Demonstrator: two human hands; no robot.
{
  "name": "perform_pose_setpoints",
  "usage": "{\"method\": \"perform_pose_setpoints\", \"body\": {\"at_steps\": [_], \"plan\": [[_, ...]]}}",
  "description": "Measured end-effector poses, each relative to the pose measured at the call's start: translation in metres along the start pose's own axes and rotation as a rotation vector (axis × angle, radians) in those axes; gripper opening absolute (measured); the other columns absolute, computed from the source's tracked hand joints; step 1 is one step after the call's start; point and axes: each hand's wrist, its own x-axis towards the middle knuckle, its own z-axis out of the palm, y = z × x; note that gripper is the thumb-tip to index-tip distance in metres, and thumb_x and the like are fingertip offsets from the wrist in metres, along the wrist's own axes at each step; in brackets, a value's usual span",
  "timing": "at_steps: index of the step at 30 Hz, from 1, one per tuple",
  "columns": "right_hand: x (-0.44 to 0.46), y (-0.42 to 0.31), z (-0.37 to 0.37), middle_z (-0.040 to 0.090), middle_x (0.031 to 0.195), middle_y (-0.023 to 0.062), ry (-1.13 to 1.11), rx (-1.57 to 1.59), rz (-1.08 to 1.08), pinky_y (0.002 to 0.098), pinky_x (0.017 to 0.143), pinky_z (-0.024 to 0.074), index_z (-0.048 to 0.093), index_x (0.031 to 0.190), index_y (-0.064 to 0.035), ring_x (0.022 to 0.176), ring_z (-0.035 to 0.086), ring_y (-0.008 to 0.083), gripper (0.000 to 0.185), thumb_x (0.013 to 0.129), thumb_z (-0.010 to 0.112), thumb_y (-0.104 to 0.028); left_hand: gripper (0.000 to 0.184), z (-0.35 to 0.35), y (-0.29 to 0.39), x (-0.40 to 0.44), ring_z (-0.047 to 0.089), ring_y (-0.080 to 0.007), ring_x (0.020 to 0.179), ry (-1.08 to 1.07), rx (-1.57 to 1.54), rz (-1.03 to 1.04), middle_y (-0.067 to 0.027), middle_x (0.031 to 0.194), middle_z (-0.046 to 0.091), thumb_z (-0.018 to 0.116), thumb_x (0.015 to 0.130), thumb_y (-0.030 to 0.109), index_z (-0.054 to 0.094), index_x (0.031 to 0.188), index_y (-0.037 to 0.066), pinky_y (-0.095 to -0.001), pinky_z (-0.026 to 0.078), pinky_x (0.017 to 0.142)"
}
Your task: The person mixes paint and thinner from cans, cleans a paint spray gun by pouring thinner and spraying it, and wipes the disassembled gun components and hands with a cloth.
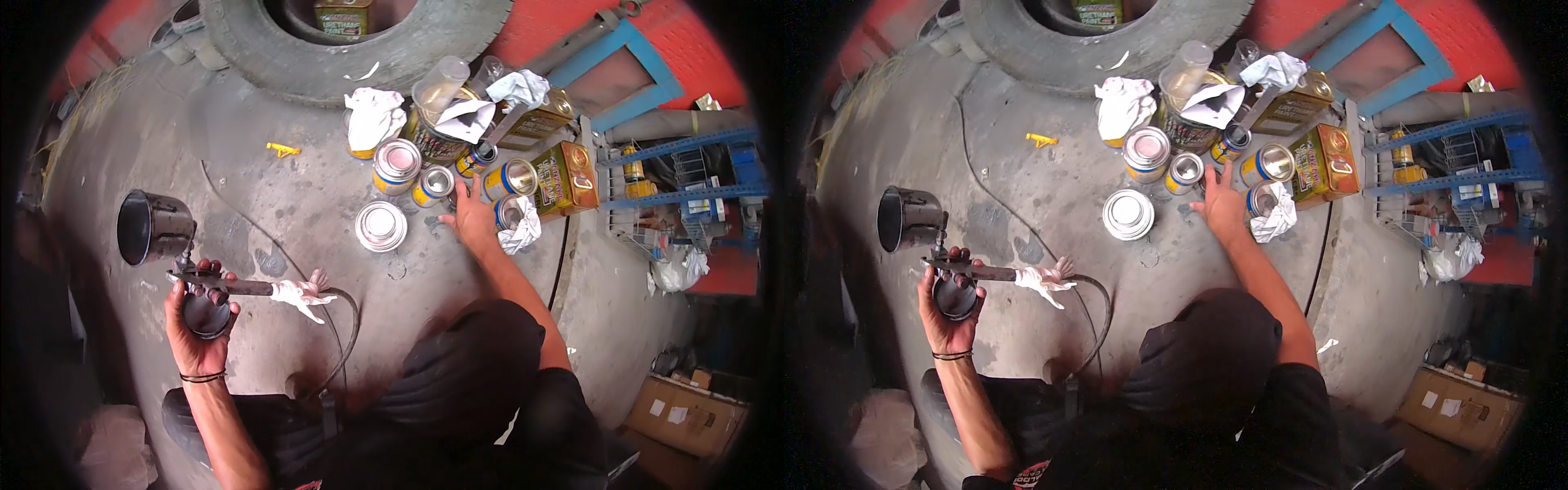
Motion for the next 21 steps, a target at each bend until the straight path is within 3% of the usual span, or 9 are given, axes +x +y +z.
{"method": "perform_pose_setpoints", "body": {"at_steps": [2, 6, 9, 12, 15, 16, 17, 21], "plan": [[-0.016, 0.006, -0.026, 0.056, 0.150, 0.0271, 0.160, 0.250, -0.021, 0.0477, 0.079, 0.0597, 0.040, 0.155, -0.0100, 0.083, 0.072, 0.0365, 0.086, 0.088, 0.088, -0.032, 0.053, 0.004, -0.001, 0.006, 0.060, -0.0320, 0.132, 0.007, 0.006, 0.001, -0.0125, 0.143, 0.062, 0.064, 0.107, 0.040, 0.060, 0.143, 0.001, -0.0466, 0.064, 0.084], [-0.060, 0.042, -0.093, 0.056, 0.149, 0.0186, 0.551, 0.856, 0.423, 0.0396, 0.096, 0.0550, 0.041, 0.154, -0.0018, 0.098, 0.067, 0.0269, 0.087, 0.087, 0.091, -0.024, 0.051, 0.018, -0.006, 0.017, 0.063, -0.0324, 0.125, 0.098, -0.022, 0.026, -0.0137, 0.137, 0.064, 0.067, 0.105, 0.038, 0.062, 0.139, -0.001, -0.0457, 0.064, 0.079], [-0.058, 0.141, -0.069, 0.050, 0.151, 0.0214, 0.906, 0.698, 0.666, 0.0395, 0.105, 0.0521, 0.034, 0.159, 0.0021, 0.123, 0.059, 0.0257, 0.107, 0.079, 0.098, -0.027, 0.050, 0.021, -0.011, 0.024, 0.063, -0.0311, 0.124, 0.107, -0.006, 0.024, -0.0124, 0.134, 0.066, 0.068, 0.105, 0.038, 0.063, 0.138, 0.001, -0.0448, 0.063, 0.078], [-0.027, 0.209, -0.030, 0.045, 0.154, 0.0242, 0.840, 0.811, 0.822, 0.0413, 0.111, 0.0500, 0.025, 0.162, 0.0031, 0.138, 0.052, 0.0279, 0.122, 0.072, 0.103, -0.027, 0.049, 0.017, -0.014, 0.032, 0.065, -0.0287, 0.124, 0.055, 0.062, -0.011, -0.0075, 0.135, 0.067, 0.067, 0.105, 0.040, 0.063, 0.139, 0.004, -0.0420, 0.061, 0.080], [0.003, 0.220, -0.024, 0.047, 0.153, 0.0235, 0.857, 1.012, 0.412, 0.0428, 0.116, 0.0481, 0.024, 0.161, 0.0041, 0.141, 0.053, 0.0293, 0.123, 0.070, 0.103, -0.023, 0.045, 0.024, -0.018, 0.036, 0.066, -0.0271, 0.119, 0.074, 0.077, 0.006, -0.0079, 0.130, 0.067, 0.068, 0.104, 0.038, 0.065, 0.135, 0.005, -0.0406, 0.060, 0.078], [0.011, 0.226, -0.023, 0.050, 0.151, 0.0214, 0.826, 1.164, 0.496, 0.0422, 0.115, 0.0484, 0.026, 0.158, 0.0029, 0.135, 0.058, 0.0295, 0.119, 0.069, 0.103, -0.018, 0.045, 0.023, -0.018, 0.037, 0.066, -0.0268, 0.118, 0.073, 0.075, 0.013, -0.0082, 0.130, 0.067, 0.069, 0.104, 0.038, 0.065, 0.135, 0.005, -0.0404, 0.060, 0.078], [0.016, 0.232, -0.023, 0.052, 0.149, 0.0209, 0.849, 1.122, 0.538, 0.0417, 0.114, 0.0495, 0.030, 0.154, 0.0021, 0.131, 0.061, 0.0298, 0.112, 0.070, 0.103, -0.015, 0.045, 0.027, -0.017, 0.034, 0.067, -0.0265, 0.117, 0.075, 0.076, 0.017, -0.0084, 0.130, 0.067, 0.069, 0.104, 0.038, 0.065, 0.134, 0.005, -0.0402, 0.060, 0.078], [0.008, 0.236, -0.053, 0.053, 0.149, 0.0212, 0.905, 1.076, 0.561, 0.0420, 0.113, 0.0503, 0.033, 0.153, 0.0029, 0.131, 0.061, 0.0286, 0.107, 0.072, 0.100, -0.012, 0.044, 0.042, -0.015, 0.030, 0.070, -0.0259, 0.105, 0.124, 0.021, 0.027, -0.0110, 0.124, 0.069, 0.070, 0.103, 0.039, 0.066, 0.130, 0.004, -0.0411, 0.062, 0.073]]}}
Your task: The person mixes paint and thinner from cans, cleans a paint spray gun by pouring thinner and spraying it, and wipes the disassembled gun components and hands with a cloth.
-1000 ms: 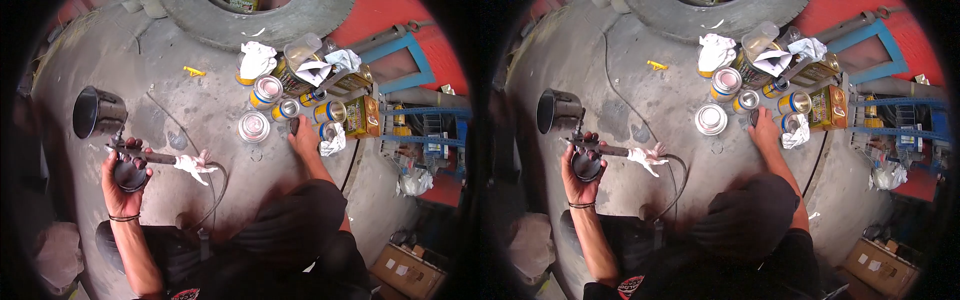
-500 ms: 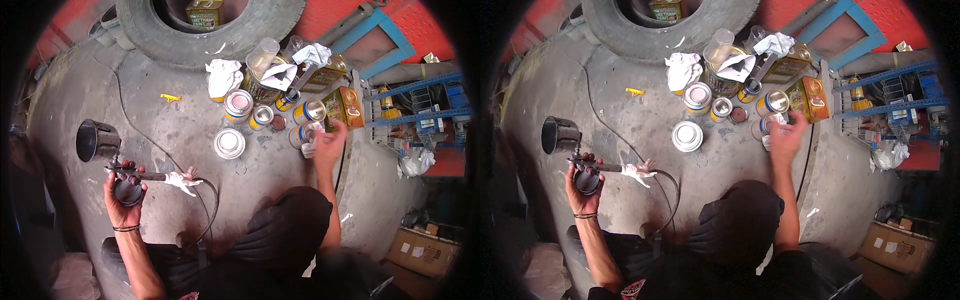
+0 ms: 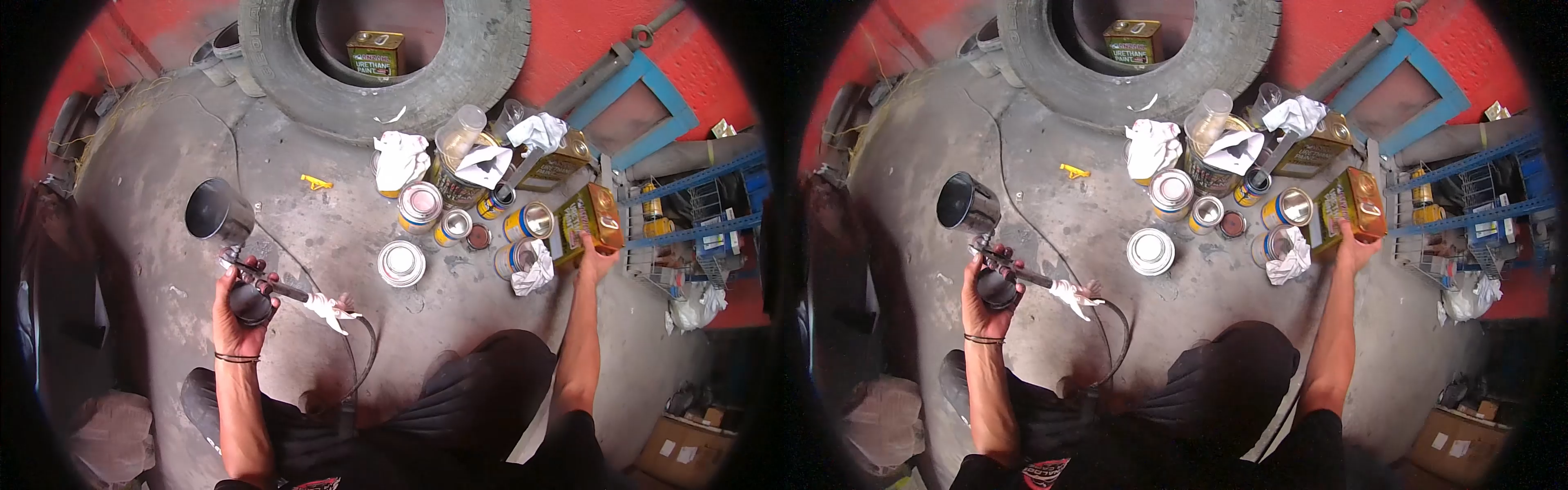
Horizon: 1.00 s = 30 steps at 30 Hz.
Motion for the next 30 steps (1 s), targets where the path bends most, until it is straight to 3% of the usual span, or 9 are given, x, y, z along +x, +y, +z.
{"method": "perform_pose_setpoints", "body": {"at_steps": [1, 4, 8, 16, 20, 22, 26, 27, 30], "plan": [[-0.004, -0.020, -0.005, 0.058, 0.145, 0.0166, 0.049, -0.034, -0.042, 0.0402, 0.109, 0.0510, 0.045, 0.149, 0.0022, 0.125, 0.064, 0.0260, 0.095, 0.073, 0.100, -0.016, 0.045, -0.003, -0.001, 0.000, 0.070, -0.0254, 0.104, 0.014, 0.001, 0.002, -0.0107, 0.123, 0.069, 0.070, 0.103, 0.039, 0.066, 0.131, 0.004, -0.0403, 0.062, 0.073], [-0.007, -0.091, -0.031, 0.052, 0.150, 0.0214, 0.036, -0.174, -0.197, 0.0430, 0.118, 0.0439, 0.033, 0.157, 0.0051, 0.136, 0.056, 0.0295, 0.108, 0.075, 0.099, -0.014, 0.045, 0.002, 0.002, -0.001, 0.070, -0.0246, 0.103, -0.007, 0.060, 0.010, -0.0107, 0.123, 0.069, 0.070, 0.103, 0.039, 0.065, 0.132, 0.004, -0.0395, 0.061, 0.071], [-0.032, -0.206, -0.047, 0.049, 0.152, 0.0216, -0.035, -0.359, -0.464, 0.0430, 0.123, 0.0337, 0.035, 0.159, 0.0060, 0.144, 0.046, 0.0311, 0.109, 0.077, 0.099, -0.023, 0.047, 0.007, -0.004, 0.008, 0.072, -0.0248, 0.101, -0.032, 0.114, -0.003, -0.0109, 0.118, 0.071, 0.070, 0.104, 0.040, 0.065, 0.132, 0.003, -0.0406, 0.062, 0.069], [-0.127, -0.382, 0.001, 0.055, 0.139, 0.0147, -0.377, -0.232, -0.717, 0.0385, 0.113, 0.0419, 0.044, 0.148, 0.0016, 0.129, 0.054, 0.0256, 0.087, 0.078, 0.094, -0.008, 0.038, 0.040, -0.013, 0.002, 0.078, -0.0254, 0.089, -0.167, 0.265, -0.047, -0.0101, 0.106, 0.074, 0.077, 0.101, 0.027, 0.068, 0.128, 0.002, -0.0324, 0.059, 0.063], [-0.192, -0.421, 0.048, 0.061, 0.135, 0.0130, -0.572, -0.060, -0.643, 0.0392, 0.113, 0.0451, 0.042, 0.151, 0.0004, 0.128, 0.059, 0.0239, 0.096, 0.071, 0.094, -0.003, 0.034, 0.046, -0.015, 0.002, 0.080, -0.0270, 0.083, -0.160, 0.307, -0.054, -0.0083, 0.099, 0.076, 0.083, 0.097, 0.025, 0.067, 0.119, 0.004, -0.0309, 0.058, 0.059], [-0.215, -0.428, 0.069, 0.061, 0.138, 0.0141, -0.633, -0.129, -0.728, 0.0397, 0.113, 0.0452, 0.041, 0.154, -0.0005, 0.128, 0.060, 0.0251, 0.100, 0.070, 0.095, -0.005, 0.033, 0.043, -0.017, 0.004, 0.081, -0.0279, 0.081, -0.143, 0.305, -0.032, -0.0078, 0.096, 0.076, 0.085, 0.096, 0.026, 0.066, 0.114, 0.006, -0.0302, 0.057, 0.057], [-0.246, -0.433, 0.104, 0.059, 0.145, 0.0160, -0.597, -0.254, -1.213, 0.0459, 0.115, 0.0425, 0.048, 0.154, -0.0056, 0.135, 0.057, 0.0349, 0.100, 0.068, 0.098, -0.017, 0.034, 0.031, -0.015, 0.005, 0.081, -0.0277, 0.080, -0.129, 0.238, -0.024, -0.0094, 0.093, 0.077, 0.085, 0.096, 0.028, 0.064, 0.112, 0.007, -0.0288, 0.055, 0.055], [-0.248, -0.436, 0.111, 0.058, 0.146, 0.0152, -0.603, -0.285, -1.305, 0.0503, 0.116, 0.0395, 0.049, 0.153, -0.0069, 0.138, 0.055, 0.0366, 0.101, 0.069, 0.099, -0.030, 0.035, 0.030, -0.014, 0.004, 0.081, -0.0268, 0.080, -0.117, 0.248, -0.018, -0.0091, 0.093, 0.077, 0.086, 0.095, 0.030, 0.064, 0.111, 0.007, -0.0289, 0.055, 0.055], [-0.262, -0.447, 0.121, 0.058, 0.147, 0.0140, -0.636, -0.362, -1.449, 0.0520, 0.115, 0.0380, 0.049, 0.154, -0.0083, 0.138, 0.055, 0.0355, 0.102, 0.069, 0.099, -0.038, 0.036, 0.024, -0.010, 0.003, 0.081, -0.0257, 0.080, -0.074, 0.240, -0.007, -0.0089, 0.092, 0.077, 0.086, 0.095, 0.032, 0.063, 0.109, 0.008, -0.0288, 0.055, 0.055]]}}
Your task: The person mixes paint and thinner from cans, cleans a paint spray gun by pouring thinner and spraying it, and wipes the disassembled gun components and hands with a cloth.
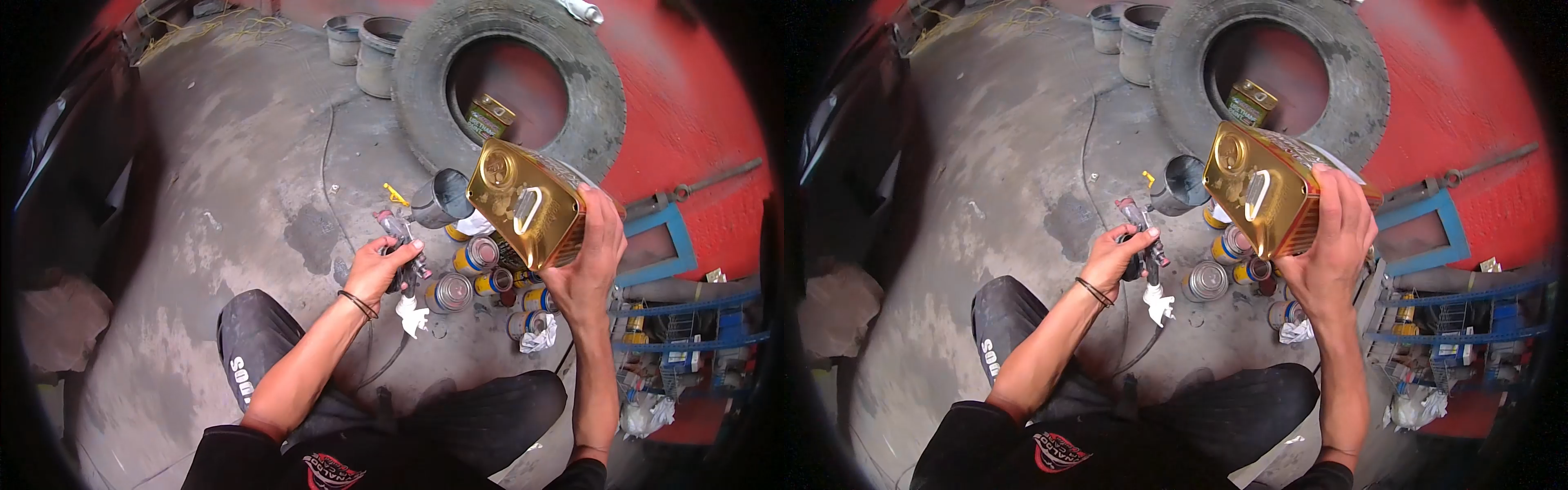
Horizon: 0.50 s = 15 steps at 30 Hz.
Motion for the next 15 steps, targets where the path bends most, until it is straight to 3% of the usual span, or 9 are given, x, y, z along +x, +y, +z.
{"method": "perform_pose_setpoints", "body": {"at_steps": [1, 10, 14, 15], "plan": [[0.004, -0.002, 0.001, 0.057, 0.148, 0.0113, -0.017, -0.025, -0.021, 0.0527, 0.114, 0.0374, 0.050, 0.154, -0.0093, 0.140, 0.053, 0.0343, 0.102, 0.069, 0.097, -0.042, 0.036, -0.003, -0.001, 0.002, 0.081, -0.0241, 0.078, 0.003, 0.003, 0.013, -0.0092, 0.091, 0.078, 0.087, 0.094, 0.031, 0.063, 0.108, 0.008, -0.0286, 0.054, 0.054], [0.033, -0.022, 0.003, 0.057, 0.146, 0.0046, -0.110, -0.193, -0.224, 0.0497, 0.111, 0.0357, 0.058, 0.152, -0.0195, 0.141, 0.051, 0.0301, 0.092, 0.065, 0.090, -0.019, 0.037, -0.001, -0.010, 0.017, 0.079, -0.0191, 0.072, 0.099, 0.073, 0.073, -0.0087, 0.088, 0.077, 0.089, 0.091, 0.030, 0.064, 0.101, 0.006, -0.0280, 0.046, 0.046], [0.038, -0.031, 0.005, 0.058, 0.145, 0.0011, -0.107, -0.234, -0.303, 0.0487, 0.108, 0.0359, 0.061, 0.149, -0.0267, 0.139, 0.052, 0.0267, 0.086, 0.068, 0.090, -0.021, 0.035, 0.001, -0.007, 0.014, 0.079, -0.0193, 0.071, 0.088, 0.055, 0.055, -0.0083, 0.088, 0.077, 0.089, 0.091, 0.030, 0.065, 0.101, 0.006, -0.0272, 0.047, 0.046], [0.039, -0.031, 0.008, 0.059, 0.144, -0.0006, -0.082, -0.253, -0.334, 0.0480, 0.107, 0.0360, 0.062, 0.147, -0.0302, 0.138, 0.052, 0.0250, 0.078, 0.073, 0.087, -0.022, 0.035, 0.002, -0.007, 0.013, 0.079, -0.0196, 0.071, 0.086, 0.058, 0.056, -0.0083, 0.088, 0.077, 0.089, 0.091, 0.029, 0.065, 0.100, 0.006, -0.0272, 0.047, 0.046]]}}
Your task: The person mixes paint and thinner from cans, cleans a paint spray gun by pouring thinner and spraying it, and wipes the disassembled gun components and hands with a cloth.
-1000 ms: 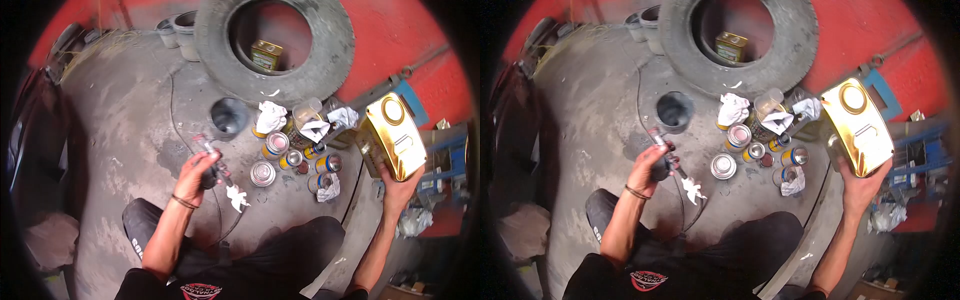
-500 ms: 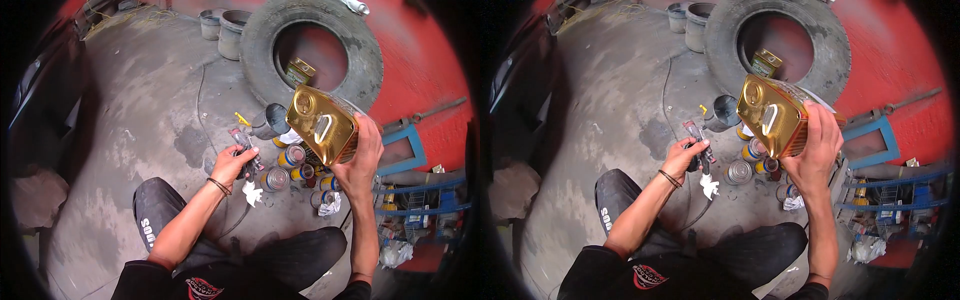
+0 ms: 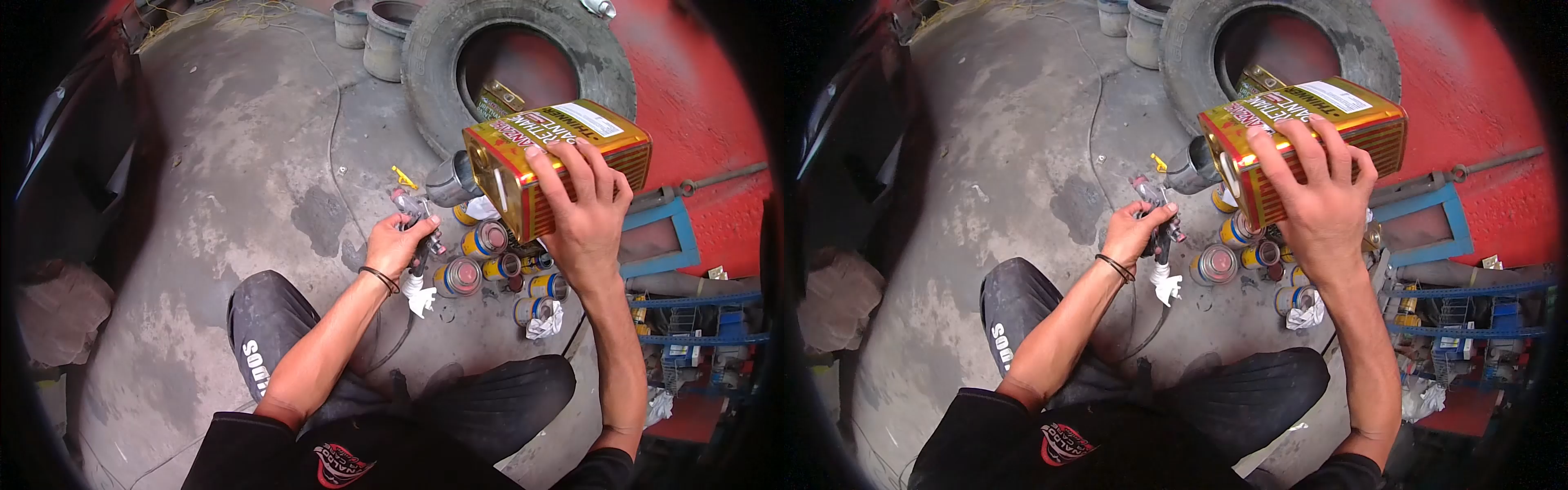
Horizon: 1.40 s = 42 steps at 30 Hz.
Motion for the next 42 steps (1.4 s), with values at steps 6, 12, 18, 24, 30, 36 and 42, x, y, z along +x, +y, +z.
{"method": "perform_pose_setpoints", "body": {"at_steps": [6, 12, 18, 24, 30, 36, 42], "plan": [[0.006, -0.004, -0.002, 0.059, 0.142, -0.0009, 0.016, 0.000, -0.041, 0.0477, 0.105, 0.0362, 0.063, 0.146, -0.0316, 0.137, 0.052, 0.0245, 0.070, 0.079, 0.082, -0.022, 0.031, 0.000, 0.001, 0.002, 0.079, -0.0215, 0.072, -0.035, -0.034, -0.014, -0.0083, 0.088, 0.077, 0.088, 0.092, 0.028, 0.065, 0.097, 0.007, -0.0284, 0.049, 0.046], [0.006, -0.002, 0.000, 0.058, 0.143, 0.0001, 0.022, 0.003, -0.005, 0.0484, 0.106, 0.0361, 0.062, 0.148, -0.0309, 0.139, 0.051, 0.0253, 0.075, 0.077, 0.084, -0.024, 0.030, -0.004, -0.001, 0.006, 0.080, -0.0251, 0.074, -0.062, -0.092, -0.023, -0.0097, 0.088, 0.076, 0.086, 0.093, 0.027, 0.065, 0.096, 0.006, -0.0296, 0.050, 0.046], [-0.011, 0.005, -0.016, 0.057, 0.145, 0.0040, -0.035, 0.115, 0.208, 0.0498, 0.110, 0.0349, 0.060, 0.150, -0.0242, 0.140, 0.051, 0.0291, 0.085, 0.070, 0.089, -0.023, 0.027, -0.005, -0.001, 0.005, 0.081, -0.0267, 0.078, -0.144, -0.072, -0.064, -0.0100, 0.089, 0.076, 0.084, 0.094, 0.026, 0.069, 0.099, 0.004, -0.0298, 0.053, 0.049], [-0.042, 0.015, -0.026, 0.057, 0.146, 0.0084, 0.012, 0.217, 0.375, 0.0514, 0.113, 0.0362, 0.054, 0.154, -0.0165, 0.140, 0.052, 0.0327, 0.097, 0.067, 0.096, -0.028, 0.031, -0.004, -0.001, -0.003, 0.080, -0.0255, 0.086, -0.234, -0.057, -0.133, -0.0069, 0.097, 0.075, 0.082, 0.095, 0.027, 0.069, 0.112, 0.005, -0.0307, 0.057, 0.057], [-0.087, 0.026, -0.034, 0.058, 0.146, 0.0132, 0.039, 0.448, 0.665, 0.0498, 0.115, 0.0393, 0.048, 0.155, -0.0078, 0.135, 0.055, 0.0356, 0.110, 0.062, 0.102, -0.030, 0.034, 0.008, -0.004, -0.018, 0.076, -0.0221, 0.087, -0.398, -0.047, -0.215, -0.0067, 0.104, 0.074, 0.077, 0.099, 0.026, 0.069, 0.122, 0.002, -0.0323, 0.059, 0.066], [-0.176, 0.031, -0.042, 0.060, 0.139, 0.0091, 0.111, 0.817, 1.111, 0.0368, 0.110, 0.0493, 0.043, 0.149, -0.0040, 0.129, 0.059, 0.0201, 0.096, 0.068, 0.094, -0.002, 0.042, 0.026, -0.009, -0.035, 0.076, -0.0244, 0.097, -0.518, -0.015, -0.276, -0.0099, 0.116, 0.072, 0.074, 0.099, 0.023, 0.065, 0.133, -0.001, -0.0370, 0.063, 0.074], [-0.282, 0.041, -0.059, 0.061, 0.139, 0.0096, 0.354, 0.746, 1.559, 0.0376, 0.112, 0.0461, 0.045, 0.149, -0.0035, 0.125, 0.061, 0.0217, 0.082, 0.079, 0.087, -0.002, 0.058, 0.034, -0.006, -0.042, 0.074, -0.0319, 0.105, -0.513, 0.022, -0.241, -0.0166, 0.126, 0.068, 0.073, 0.099, 0.035, 0.060, 0.141, -0.003, -0.0419, 0.064, 0.080]]}}
